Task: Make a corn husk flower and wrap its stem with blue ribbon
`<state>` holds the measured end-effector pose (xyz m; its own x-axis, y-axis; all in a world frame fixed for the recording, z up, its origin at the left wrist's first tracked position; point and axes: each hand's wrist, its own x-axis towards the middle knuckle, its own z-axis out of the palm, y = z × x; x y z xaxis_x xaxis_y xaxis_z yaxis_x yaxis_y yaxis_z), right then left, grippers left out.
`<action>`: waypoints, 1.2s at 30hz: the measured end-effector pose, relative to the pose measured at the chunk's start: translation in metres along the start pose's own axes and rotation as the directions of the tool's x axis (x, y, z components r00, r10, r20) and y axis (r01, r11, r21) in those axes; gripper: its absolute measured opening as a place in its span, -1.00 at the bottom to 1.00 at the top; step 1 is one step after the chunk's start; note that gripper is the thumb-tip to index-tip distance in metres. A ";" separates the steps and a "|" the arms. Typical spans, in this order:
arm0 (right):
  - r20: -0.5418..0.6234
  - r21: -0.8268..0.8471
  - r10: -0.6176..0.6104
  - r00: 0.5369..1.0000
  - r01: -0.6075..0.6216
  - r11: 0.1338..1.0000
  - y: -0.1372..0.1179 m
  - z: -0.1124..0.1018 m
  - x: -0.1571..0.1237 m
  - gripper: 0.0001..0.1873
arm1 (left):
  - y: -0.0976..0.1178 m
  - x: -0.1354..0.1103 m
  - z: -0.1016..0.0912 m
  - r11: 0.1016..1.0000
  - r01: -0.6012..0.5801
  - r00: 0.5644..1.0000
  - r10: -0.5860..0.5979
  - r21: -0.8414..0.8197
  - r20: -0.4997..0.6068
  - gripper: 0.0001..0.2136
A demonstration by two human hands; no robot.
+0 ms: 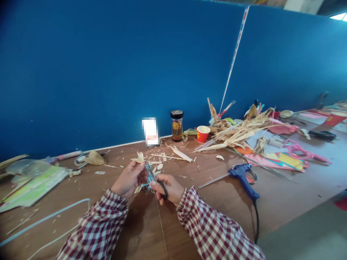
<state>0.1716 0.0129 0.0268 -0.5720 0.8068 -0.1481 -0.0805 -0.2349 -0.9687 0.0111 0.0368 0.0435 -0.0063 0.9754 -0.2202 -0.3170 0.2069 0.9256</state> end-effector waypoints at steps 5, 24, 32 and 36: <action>0.009 -0.012 -0.013 1.000 0.013 1.000 0.001 -0.001 0.001 -0.64 | -0.001 -0.001 0.000 0.999 -0.026 0.999 0.025 0.029 0.037 -0.70; -0.075 -0.093 -0.103 0.992 0.096 0.991 0.005 0.002 0.002 -0.64 | -0.004 0.003 0.001 0.999 -0.031 0.999 0.030 -0.034 -0.018 -0.72; -0.040 -0.123 -0.111 0.993 0.105 0.987 0.008 0.003 0.004 -0.69 | -0.003 0.002 0.004 0.993 0.039 0.999 -0.042 -0.110 -0.018 -0.86; -0.041 -0.101 -0.123 0.992 0.118 0.988 0.012 0.002 0.006 -0.70 | -0.003 0.000 0.007 0.989 0.068 0.998 -0.070 -0.129 -0.007 -0.89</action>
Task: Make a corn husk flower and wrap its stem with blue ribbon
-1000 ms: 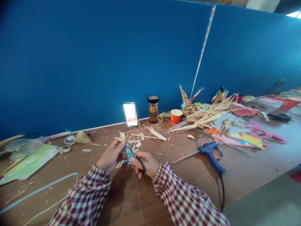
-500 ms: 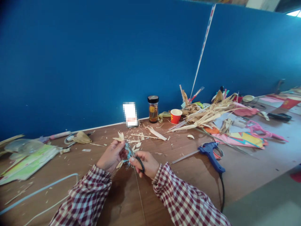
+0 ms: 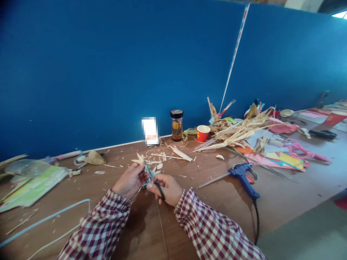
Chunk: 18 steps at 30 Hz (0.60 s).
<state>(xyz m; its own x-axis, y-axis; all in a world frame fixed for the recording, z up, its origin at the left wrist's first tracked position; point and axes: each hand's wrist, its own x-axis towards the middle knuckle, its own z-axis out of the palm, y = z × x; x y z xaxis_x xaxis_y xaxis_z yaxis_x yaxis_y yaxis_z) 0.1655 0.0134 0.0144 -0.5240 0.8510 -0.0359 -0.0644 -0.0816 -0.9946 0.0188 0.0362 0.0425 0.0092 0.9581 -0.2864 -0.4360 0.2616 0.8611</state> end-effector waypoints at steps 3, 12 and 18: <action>-0.002 0.010 0.007 1.000 -0.007 1.000 0.001 0.000 0.000 -0.70 | -0.002 0.000 0.001 1.000 0.000 1.000 0.000 -0.012 0.001 -0.89; -0.020 -0.014 -0.013 1.000 0.013 1.000 -0.003 0.003 -0.002 -0.69 | -0.006 0.001 0.000 1.000 -0.011 1.000 0.011 0.001 0.009 -0.81; -0.050 -0.044 -0.016 0.999 0.014 0.999 -0.009 0.004 -0.004 -0.67 | -0.003 0.001 0.000 0.999 -0.049 0.999 0.049 0.005 -0.007 -0.78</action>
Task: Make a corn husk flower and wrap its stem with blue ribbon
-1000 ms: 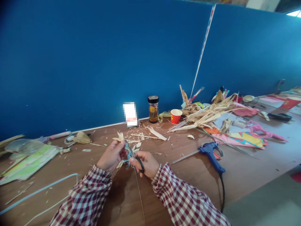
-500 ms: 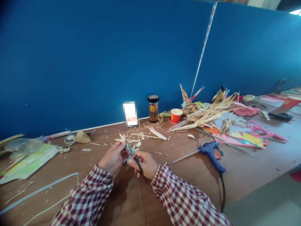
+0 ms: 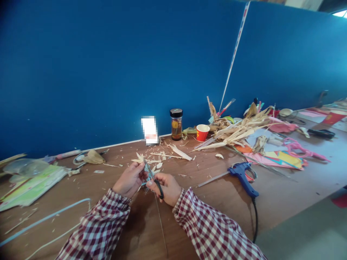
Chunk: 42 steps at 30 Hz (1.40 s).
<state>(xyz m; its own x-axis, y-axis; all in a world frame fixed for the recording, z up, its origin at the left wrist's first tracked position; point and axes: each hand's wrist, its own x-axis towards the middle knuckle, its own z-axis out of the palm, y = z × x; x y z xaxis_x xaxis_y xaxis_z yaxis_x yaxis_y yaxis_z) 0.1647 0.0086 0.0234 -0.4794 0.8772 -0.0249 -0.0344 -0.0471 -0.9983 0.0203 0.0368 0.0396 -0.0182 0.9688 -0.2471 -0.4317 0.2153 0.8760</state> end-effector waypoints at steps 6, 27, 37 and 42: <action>0.009 0.006 0.008 1.000 -0.008 1.000 0.004 0.001 0.002 -0.66 | 0.000 -0.002 0.001 1.000 -0.016 1.000 0.016 0.027 0.010 -0.74; -0.001 0.090 0.006 1.000 -0.006 0.996 0.004 0.007 0.000 -0.64 | -0.007 -0.005 0.009 0.994 -0.055 0.997 0.050 0.090 0.056 -0.73; -0.064 0.119 -0.004 0.998 0.012 0.993 0.001 0.007 -0.002 -0.63 | -0.011 -0.001 0.005 0.987 -0.092 0.992 0.080 0.133 0.095 -0.76; -0.139 0.127 -0.039 0.990 0.057 0.990 -0.004 0.001 0.000 -0.63 | -0.008 0.001 0.002 0.988 -0.094 0.996 0.095 0.121 0.004 -0.76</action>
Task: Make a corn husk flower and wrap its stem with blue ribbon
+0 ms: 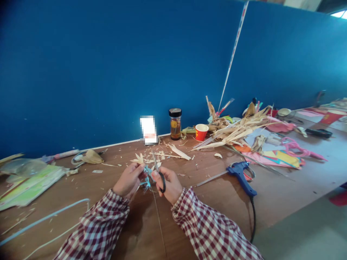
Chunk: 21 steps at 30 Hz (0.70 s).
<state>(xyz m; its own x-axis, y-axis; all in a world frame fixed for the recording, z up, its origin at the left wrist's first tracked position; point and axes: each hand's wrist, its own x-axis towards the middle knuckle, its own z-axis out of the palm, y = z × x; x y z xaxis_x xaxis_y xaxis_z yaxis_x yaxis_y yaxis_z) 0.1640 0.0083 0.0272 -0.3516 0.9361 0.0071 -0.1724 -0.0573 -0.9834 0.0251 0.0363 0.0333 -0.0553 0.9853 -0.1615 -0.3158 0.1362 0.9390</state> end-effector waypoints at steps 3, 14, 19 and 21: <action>0.011 -0.031 0.013 1.000 -0.013 0.999 -0.001 -0.007 0.006 -0.63 | 0.004 -0.004 0.001 0.997 0.073 0.996 -0.073 0.009 0.043 -0.74; -0.295 -0.920 -0.194 0.936 -0.223 0.321 -0.008 -0.061 0.015 -0.46 | 0.014 -0.008 -0.003 0.994 0.098 0.991 -0.102 0.050 0.091 -0.76; -0.161 -0.960 -0.168 0.973 -0.115 0.256 -0.004 -0.071 0.018 -0.22 | 0.017 -0.011 -0.001 0.999 0.035 0.997 -0.033 -0.022 0.072 -0.80; -0.176 -0.959 -0.207 0.962 -0.120 0.257 -0.005 -0.072 0.019 -0.18 | 0.018 -0.011 -0.002 1.000 0.008 0.998 -0.007 -0.027 0.060 -0.80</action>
<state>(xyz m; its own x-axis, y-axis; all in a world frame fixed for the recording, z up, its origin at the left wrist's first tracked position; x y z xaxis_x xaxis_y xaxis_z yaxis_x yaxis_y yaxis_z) 0.2242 0.0511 0.0191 -0.1406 0.9739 0.1780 0.8801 0.2053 -0.4280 0.0182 0.0276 0.0516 0.0035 0.9888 -0.1494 -0.3414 0.1416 0.9292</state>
